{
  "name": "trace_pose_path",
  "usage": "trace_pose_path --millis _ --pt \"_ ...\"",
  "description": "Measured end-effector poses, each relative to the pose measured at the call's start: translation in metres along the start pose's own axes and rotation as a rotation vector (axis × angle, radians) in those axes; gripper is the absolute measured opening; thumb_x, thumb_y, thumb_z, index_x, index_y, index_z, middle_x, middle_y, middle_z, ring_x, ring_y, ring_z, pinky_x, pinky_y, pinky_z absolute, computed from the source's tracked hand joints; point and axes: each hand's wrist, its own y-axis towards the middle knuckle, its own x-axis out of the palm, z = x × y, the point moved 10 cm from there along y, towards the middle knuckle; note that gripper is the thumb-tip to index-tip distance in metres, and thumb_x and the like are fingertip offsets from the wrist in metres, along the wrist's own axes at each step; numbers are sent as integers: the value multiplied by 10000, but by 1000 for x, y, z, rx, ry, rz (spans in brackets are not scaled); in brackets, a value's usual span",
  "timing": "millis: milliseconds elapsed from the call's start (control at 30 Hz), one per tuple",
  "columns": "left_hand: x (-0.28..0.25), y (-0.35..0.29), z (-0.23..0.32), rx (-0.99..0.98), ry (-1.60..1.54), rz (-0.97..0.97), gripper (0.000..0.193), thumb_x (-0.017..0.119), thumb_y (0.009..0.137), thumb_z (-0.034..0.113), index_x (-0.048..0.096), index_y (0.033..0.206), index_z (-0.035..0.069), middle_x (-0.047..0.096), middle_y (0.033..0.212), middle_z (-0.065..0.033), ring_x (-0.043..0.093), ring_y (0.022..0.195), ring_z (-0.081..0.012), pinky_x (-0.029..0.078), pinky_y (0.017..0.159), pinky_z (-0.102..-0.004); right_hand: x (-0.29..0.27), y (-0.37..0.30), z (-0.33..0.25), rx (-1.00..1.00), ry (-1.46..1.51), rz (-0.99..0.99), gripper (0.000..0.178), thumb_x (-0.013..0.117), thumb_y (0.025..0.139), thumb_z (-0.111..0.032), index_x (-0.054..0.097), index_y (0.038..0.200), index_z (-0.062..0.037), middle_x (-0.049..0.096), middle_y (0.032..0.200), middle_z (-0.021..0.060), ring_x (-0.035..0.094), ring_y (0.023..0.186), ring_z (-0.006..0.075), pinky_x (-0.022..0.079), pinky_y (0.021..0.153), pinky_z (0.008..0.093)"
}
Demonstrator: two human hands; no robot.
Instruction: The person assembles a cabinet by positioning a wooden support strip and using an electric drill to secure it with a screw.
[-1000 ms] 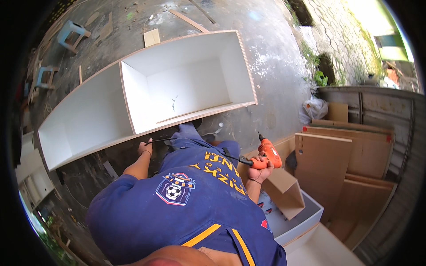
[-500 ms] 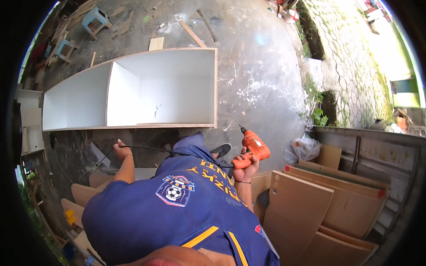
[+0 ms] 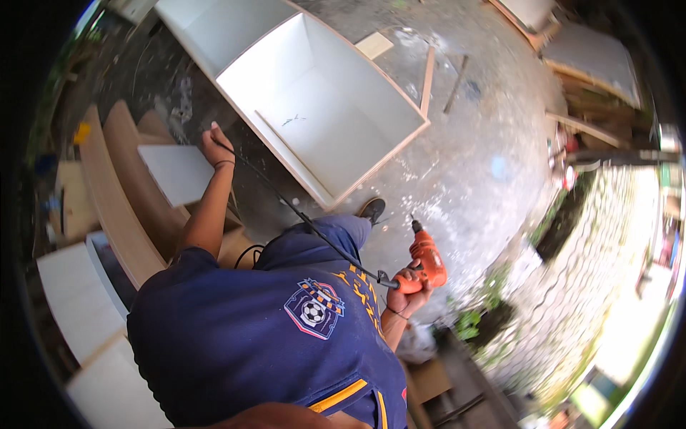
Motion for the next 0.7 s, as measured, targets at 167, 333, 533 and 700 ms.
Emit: trace_pose_path --millis 167,333,533,700 --pt "-34 -28 61 -55 -64 196 513 515 921 501 475 718 31 492 656 -116 515 635 -304 426 631 -406 43 56 -68 113 -126 49 590 600 737 -143 388 1252 52 575 1048 194 568 732 168 494 696 311" --pt "-83 -60 130 71 -34 320 417 600 909 353 437 692 37 474 686 -91 472 629 -234 411 614 -360 98 114 -119 165 -169 -43 517 585 757 -129 408 1194 81 553 1042 190 537 743 176 497 695 323" --pt "-113 -104 188 46 -72 415 347 633 897 238 403 720 47 418 669 -40 419 612 -166 389 583 -314 152 199 -165 292 -178 -20 242 605 743 -138 521 903 22 543 1078 221 541 738 204 501 687 333" --pt "-98 -132 281 116 -139 529 305 603 927 222 400 761 66 406 644 14 377 563 -72 334 516 -234 196 281 -195 396 -163 -40 355 608 740 -122 490 1030 44 539 1065 237 540 747 200 505 691 327"
